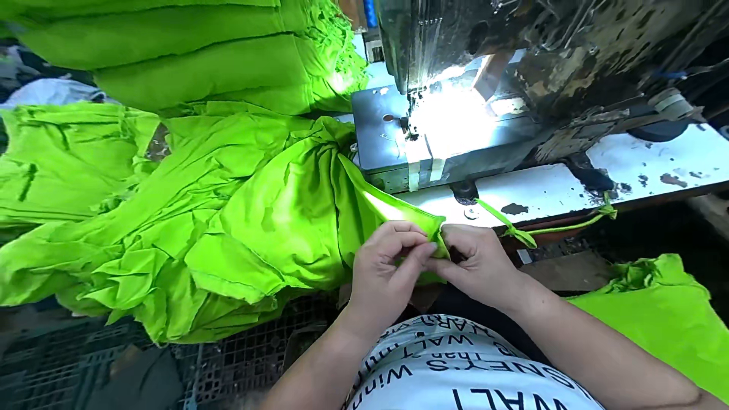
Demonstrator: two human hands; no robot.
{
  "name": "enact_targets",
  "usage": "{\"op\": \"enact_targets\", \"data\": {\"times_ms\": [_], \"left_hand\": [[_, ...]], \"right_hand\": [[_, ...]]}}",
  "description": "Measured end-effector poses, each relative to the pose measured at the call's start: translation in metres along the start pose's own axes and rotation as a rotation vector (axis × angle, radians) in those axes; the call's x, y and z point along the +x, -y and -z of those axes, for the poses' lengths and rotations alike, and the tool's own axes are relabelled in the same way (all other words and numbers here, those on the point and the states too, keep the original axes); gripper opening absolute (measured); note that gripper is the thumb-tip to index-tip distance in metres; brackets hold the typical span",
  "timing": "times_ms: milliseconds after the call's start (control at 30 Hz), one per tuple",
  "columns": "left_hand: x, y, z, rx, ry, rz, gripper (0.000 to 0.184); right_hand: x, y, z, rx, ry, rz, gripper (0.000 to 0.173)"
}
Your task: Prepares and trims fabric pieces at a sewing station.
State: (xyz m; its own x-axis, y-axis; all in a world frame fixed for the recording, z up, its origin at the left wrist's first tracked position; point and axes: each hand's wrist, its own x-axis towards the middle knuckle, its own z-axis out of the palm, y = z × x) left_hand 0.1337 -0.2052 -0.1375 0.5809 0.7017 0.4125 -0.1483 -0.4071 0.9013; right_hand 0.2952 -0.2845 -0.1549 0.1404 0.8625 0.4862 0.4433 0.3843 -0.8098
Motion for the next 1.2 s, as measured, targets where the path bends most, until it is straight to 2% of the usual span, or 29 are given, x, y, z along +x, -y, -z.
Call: {"op": "enact_targets", "data": {"times_ms": [100, 133, 167, 233, 333, 400, 433, 567, 733, 867, 967, 1033, 1133, 1167, 1200], "left_hand": [[0.008, -0.007, 0.024, -0.377, -0.117, 0.331, 0.013], [0.011, -0.012, 0.032, -0.466, -0.170, 0.428, 0.015], [0.013, -0.017, 0.041, -0.499, -0.201, 0.482, 0.017], [0.011, -0.022, 0.057, -0.425, -0.180, 0.459, 0.016], [0.003, -0.023, 0.085, -0.223, 0.048, 0.217, 0.016], [0.000, -0.027, 0.094, -0.046, 0.186, 0.022, 0.020], [-0.002, -0.030, 0.095, 0.070, 0.205, -0.068, 0.020], [-0.010, -0.028, 0.092, 0.577, 0.043, -0.411, 0.024], [-0.022, -0.023, 0.094, 0.746, -0.028, -0.621, 0.022], [-0.025, -0.027, 0.098, 0.740, 0.029, -0.683, 0.016], [-0.023, -0.020, 0.095, 0.679, 0.002, -0.660, 0.014], [-0.019, -0.012, 0.088, 0.497, -0.003, -0.522, 0.011], [-0.003, -0.014, 0.066, -0.090, -0.059, -0.226, 0.015], [0.007, -0.016, 0.062, -0.146, -0.056, -0.198, 0.016], [0.021, -0.017, 0.062, -0.073, -0.042, -0.228, 0.016]], "right_hand": [[0.010, 0.013, 0.010, 0.277, 0.025, -0.313, 0.007], [0.015, 0.017, 0.017, 0.408, 0.029, -0.441, 0.006], [0.020, 0.019, 0.024, 0.541, 0.046, -0.547, 0.010], [0.026, 0.018, 0.038, 0.724, 0.140, -0.630, 0.014], [0.027, 0.014, 0.046, 0.673, 0.285, -0.527, 0.017], [0.024, 0.014, 0.042, 0.553, 0.237, -0.360, 0.016], [0.022, 0.015, 0.038, 0.504, 0.183, -0.268, 0.015], [0.018, 0.019, 0.030, 0.163, 0.093, 0.144, 0.022], [0.013, 0.024, 0.027, -0.208, 0.007, 0.348, 0.028], [0.010, 0.024, 0.033, -0.322, -0.024, 0.447, 0.026], [0.011, 0.022, 0.035, -0.359, 0.002, 0.470, 0.025], [0.015, 0.022, 0.039, -0.339, 0.055, 0.428, 0.022], [0.023, 0.020, 0.040, -0.189, 0.121, 0.318, 0.025], [0.025, 0.018, 0.038, -0.094, 0.148, 0.250, 0.028], [0.026, 0.013, 0.033, 0.020, 0.171, 0.154, 0.029]]}}
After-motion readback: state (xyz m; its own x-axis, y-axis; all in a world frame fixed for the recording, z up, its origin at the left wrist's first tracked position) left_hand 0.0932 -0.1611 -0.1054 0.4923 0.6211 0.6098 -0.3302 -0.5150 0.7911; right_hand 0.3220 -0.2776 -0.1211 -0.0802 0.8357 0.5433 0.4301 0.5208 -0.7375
